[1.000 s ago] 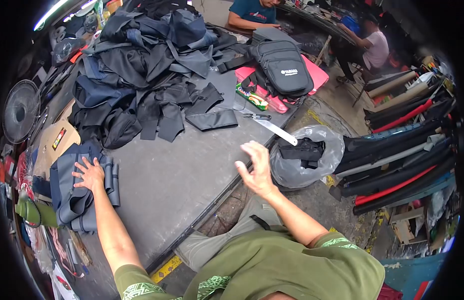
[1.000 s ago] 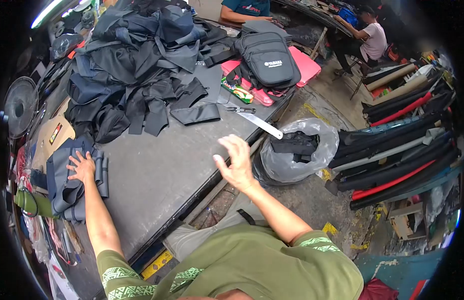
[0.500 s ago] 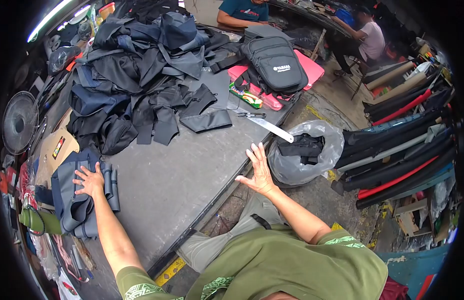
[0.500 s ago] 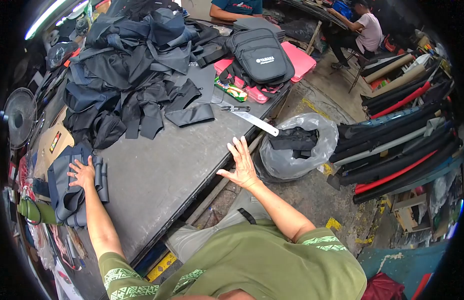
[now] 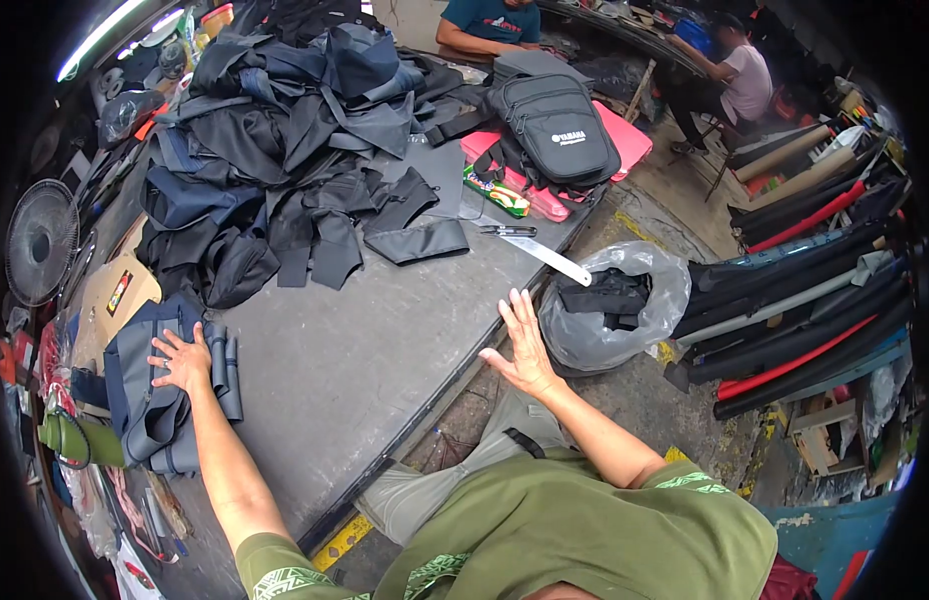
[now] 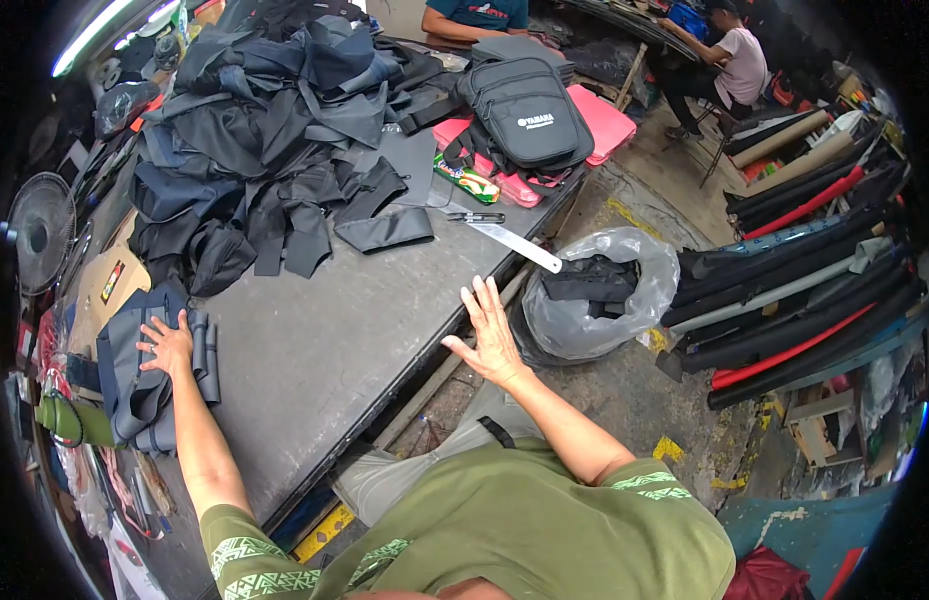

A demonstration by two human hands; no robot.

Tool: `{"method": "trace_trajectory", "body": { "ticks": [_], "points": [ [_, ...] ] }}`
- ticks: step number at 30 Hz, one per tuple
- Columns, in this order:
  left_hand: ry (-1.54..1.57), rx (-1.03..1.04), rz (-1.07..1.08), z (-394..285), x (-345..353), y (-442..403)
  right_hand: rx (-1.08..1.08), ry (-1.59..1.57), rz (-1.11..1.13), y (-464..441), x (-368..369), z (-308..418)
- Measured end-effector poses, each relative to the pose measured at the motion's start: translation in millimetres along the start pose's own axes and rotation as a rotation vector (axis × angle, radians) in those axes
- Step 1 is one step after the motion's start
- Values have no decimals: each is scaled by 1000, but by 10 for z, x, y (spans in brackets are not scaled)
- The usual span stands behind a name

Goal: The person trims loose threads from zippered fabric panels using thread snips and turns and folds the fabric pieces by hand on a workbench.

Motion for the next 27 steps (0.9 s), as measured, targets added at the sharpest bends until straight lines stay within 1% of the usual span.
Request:
{"method": "trace_trajectory", "body": {
  "ticks": [2,3,4,6,8,9,12,16,17,20,21,22,24,25,26,27],
  "points": [
    [-2,1,-2,1,4,0,14,-35,-4,39,-37,-90],
    [-5,2,-2,4,1,-2,94,-15,-59,51,-97,-126],
    [-5,3,-4,13,-1,-1,157,12,-204,62,-173,-181],
    [-4,11,-6,6,0,6,668,-488,-108,369,153,-774],
    [-8,10,1,0,5,20,752,-728,-131,456,149,-927],
    [-8,7,1,2,-12,23,817,-713,-75,523,103,-967],
    [3,12,0,10,0,7,811,-691,100,654,-1,-951],
    [107,-5,107,43,20,-79,611,-441,-19,671,-220,-660],
    [156,-12,132,76,59,-155,786,-724,131,803,-103,-773],
    [394,-8,272,188,43,-386,936,-993,229,993,70,-934],
    [508,-8,171,223,-72,-427,905,-997,332,1008,113,-958],
    [521,100,31,221,-191,-424,978,-1126,328,1034,190,-996],
    [527,315,-243,160,-660,-129,1130,-1387,326,944,255,-885],
    [705,652,-499,91,-693,-193,1136,-1555,280,840,239,-797],
    [734,710,-438,-41,-817,-64,1079,-1794,232,665,119,-647],
    [842,742,-297,-204,-1065,222,951,-2091,195,509,71,-559]
  ]
}}
Point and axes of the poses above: each hand's wrist, its own y-axis away from the middle knuckle, its own x-axis out of the palm, z = x × y, the point moved 6 cm from there along -y, towards the middle knuckle, and after that the axes turned 10 degrees about y, right-handed, at the moved point
